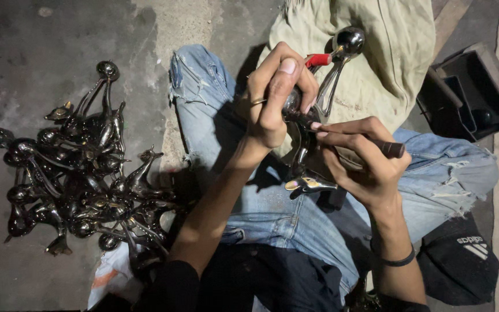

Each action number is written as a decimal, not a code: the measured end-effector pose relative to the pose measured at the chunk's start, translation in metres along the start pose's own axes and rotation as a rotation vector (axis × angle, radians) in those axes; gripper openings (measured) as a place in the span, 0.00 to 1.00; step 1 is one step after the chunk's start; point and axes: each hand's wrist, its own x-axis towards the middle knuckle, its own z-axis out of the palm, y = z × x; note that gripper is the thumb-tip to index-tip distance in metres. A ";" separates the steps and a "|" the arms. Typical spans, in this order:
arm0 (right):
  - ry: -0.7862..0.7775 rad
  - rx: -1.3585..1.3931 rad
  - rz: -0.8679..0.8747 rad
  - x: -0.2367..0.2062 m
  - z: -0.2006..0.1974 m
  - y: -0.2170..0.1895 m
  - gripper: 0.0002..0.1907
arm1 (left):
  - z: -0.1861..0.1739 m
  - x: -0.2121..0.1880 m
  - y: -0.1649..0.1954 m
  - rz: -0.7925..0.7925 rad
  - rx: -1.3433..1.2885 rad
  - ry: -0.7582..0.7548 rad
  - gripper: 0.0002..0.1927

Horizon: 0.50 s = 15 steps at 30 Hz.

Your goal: The person sits on the floor and uses a small tool to polish and smooth the surface of a metal decorative object. They rotate the object to access different areas and continue the process on multiple similar items.

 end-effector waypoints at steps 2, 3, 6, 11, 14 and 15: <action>0.003 0.008 0.007 0.001 0.000 0.000 0.12 | 0.001 0.001 -0.001 -0.015 -0.013 0.008 0.17; 0.005 0.011 0.003 0.002 0.000 0.000 0.12 | 0.000 0.001 -0.002 -0.018 -0.022 0.011 0.17; 0.007 0.010 0.001 0.003 0.001 0.000 0.12 | -0.002 0.001 -0.003 0.008 -0.017 0.000 0.17; -0.016 0.002 0.019 0.002 -0.001 0.001 0.11 | -0.002 -0.002 -0.006 -0.011 -0.044 0.014 0.16; -0.007 0.024 0.040 0.002 -0.002 0.001 0.11 | -0.004 0.002 -0.006 0.017 -0.013 -0.018 0.16; -0.003 0.015 0.033 0.003 -0.002 0.000 0.11 | -0.005 0.002 -0.005 0.029 0.009 -0.032 0.16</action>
